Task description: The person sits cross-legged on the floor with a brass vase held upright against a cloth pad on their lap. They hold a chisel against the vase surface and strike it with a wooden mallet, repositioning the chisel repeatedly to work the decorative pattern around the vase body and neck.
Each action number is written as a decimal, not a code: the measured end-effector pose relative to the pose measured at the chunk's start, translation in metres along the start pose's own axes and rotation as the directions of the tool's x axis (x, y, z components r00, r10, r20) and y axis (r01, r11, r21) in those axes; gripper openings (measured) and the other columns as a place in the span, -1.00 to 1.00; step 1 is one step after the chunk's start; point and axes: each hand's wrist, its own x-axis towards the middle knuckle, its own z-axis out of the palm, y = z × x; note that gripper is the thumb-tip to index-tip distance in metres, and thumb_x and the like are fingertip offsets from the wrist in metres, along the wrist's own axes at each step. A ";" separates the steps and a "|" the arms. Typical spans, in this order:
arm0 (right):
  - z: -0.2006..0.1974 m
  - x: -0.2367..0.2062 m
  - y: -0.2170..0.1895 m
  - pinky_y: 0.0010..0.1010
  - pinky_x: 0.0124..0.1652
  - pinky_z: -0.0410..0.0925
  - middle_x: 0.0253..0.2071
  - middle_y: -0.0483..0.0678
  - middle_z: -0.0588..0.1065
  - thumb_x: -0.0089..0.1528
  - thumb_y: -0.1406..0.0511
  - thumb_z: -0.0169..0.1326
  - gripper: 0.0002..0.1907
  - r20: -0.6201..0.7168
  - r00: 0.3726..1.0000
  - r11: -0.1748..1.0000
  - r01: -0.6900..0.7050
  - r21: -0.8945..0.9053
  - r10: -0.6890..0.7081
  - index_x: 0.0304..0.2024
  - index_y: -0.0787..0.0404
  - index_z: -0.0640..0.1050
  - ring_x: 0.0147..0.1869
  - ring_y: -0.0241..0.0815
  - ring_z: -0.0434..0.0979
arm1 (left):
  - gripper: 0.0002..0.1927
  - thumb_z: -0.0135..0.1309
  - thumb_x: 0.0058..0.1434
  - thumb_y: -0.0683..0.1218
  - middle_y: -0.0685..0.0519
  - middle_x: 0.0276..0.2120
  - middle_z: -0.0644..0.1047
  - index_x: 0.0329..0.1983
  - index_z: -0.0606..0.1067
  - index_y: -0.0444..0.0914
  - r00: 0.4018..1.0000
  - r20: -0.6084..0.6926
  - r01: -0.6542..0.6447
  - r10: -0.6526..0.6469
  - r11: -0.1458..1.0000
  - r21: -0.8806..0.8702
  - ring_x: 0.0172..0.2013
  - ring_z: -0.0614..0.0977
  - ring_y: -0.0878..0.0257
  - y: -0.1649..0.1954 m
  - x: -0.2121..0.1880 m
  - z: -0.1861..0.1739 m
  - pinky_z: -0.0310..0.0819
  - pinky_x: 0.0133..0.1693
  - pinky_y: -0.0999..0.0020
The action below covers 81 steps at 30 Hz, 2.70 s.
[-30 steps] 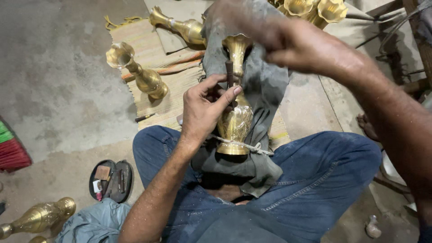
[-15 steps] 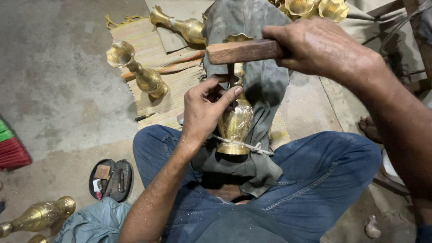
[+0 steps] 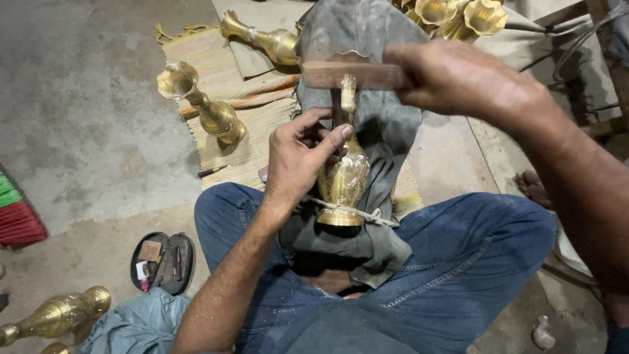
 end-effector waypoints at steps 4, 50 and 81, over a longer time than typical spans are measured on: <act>-0.003 0.000 0.005 -0.18 -0.29 0.51 -0.38 0.01 0.55 0.32 0.28 0.14 -0.76 -0.115 0.993 0.996 0.024 0.080 -0.015 0.00 0.14 0.44 -0.35 -0.14 0.61 | -0.70 0.28 0.28 -0.08 0.15 -0.50 0.61 0.01 0.62 -0.32 1.000 -0.002 -0.012 0.012 1.000 -0.002 -0.46 0.61 0.49 0.000 0.000 0.000 0.53 -0.39 0.54; -0.003 -0.006 -0.001 -0.22 -0.37 0.46 -0.38 0.04 0.53 0.26 0.26 0.25 -0.67 -0.181 0.983 0.987 0.053 0.153 -0.025 0.00 0.24 0.47 -0.37 -0.11 0.57 | -0.66 0.26 0.28 -0.05 0.12 -0.44 0.66 0.06 0.60 -0.30 0.999 -0.021 -0.024 0.025 0.999 0.047 -0.42 0.66 0.46 0.007 -0.008 -0.002 0.57 -0.37 0.51; -0.004 -0.014 -0.007 -0.14 -0.29 0.44 -0.38 0.00 0.54 0.27 0.32 0.22 -0.75 -0.257 0.948 0.967 0.134 -0.217 -0.189 -0.07 0.19 0.46 -0.33 -0.06 0.60 | -0.67 0.29 0.33 -0.04 0.13 -0.41 0.67 0.08 0.62 -0.30 0.987 -0.024 -0.155 0.161 0.975 0.159 -0.39 0.63 0.47 -0.001 -0.014 -0.004 0.53 -0.32 0.52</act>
